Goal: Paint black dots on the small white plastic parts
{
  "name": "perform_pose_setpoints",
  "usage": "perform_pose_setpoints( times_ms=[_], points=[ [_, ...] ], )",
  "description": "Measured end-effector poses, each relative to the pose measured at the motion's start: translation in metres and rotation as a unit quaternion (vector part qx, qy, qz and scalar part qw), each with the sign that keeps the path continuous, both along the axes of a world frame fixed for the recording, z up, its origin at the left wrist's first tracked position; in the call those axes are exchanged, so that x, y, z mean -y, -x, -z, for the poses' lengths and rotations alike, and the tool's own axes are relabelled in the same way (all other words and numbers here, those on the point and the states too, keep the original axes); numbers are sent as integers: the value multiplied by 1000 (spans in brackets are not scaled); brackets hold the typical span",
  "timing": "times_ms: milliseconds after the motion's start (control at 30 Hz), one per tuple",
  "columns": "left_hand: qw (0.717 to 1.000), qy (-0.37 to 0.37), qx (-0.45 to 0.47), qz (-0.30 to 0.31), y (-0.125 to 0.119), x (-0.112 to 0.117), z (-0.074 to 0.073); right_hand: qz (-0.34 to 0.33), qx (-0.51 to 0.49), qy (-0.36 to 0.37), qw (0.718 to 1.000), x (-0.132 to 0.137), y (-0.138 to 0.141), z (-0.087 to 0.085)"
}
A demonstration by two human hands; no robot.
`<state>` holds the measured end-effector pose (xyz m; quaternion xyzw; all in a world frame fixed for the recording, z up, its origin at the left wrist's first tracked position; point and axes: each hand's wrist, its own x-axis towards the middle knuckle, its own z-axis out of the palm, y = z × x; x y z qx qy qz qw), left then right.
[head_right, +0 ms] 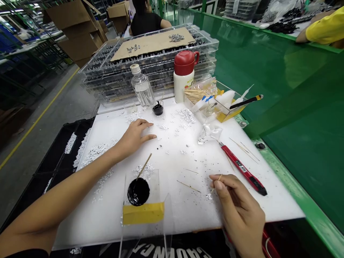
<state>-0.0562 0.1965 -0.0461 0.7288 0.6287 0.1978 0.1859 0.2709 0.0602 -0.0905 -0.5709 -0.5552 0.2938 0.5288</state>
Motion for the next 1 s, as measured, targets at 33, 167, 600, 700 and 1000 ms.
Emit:
perform_pose_setpoints(
  times_ms=[33,167,600,700,1000],
  points=[
    [1000,-4,5,6,-2,3,2,1,0,0,1000,0,0,0],
    [999,-18,39,8,-6,18,10,2,-2,0,1000,0,0,0],
    [926,117,333,-136,9,-1,1,10,-4,13,1000,0,-1,2],
    [872,153,432,-172,11,3,-6,15,1,22,1000,0,0,1],
    [763,193,593,-172,-1,50,-50,54,2,63,997,2,-3,4]
  ],
)
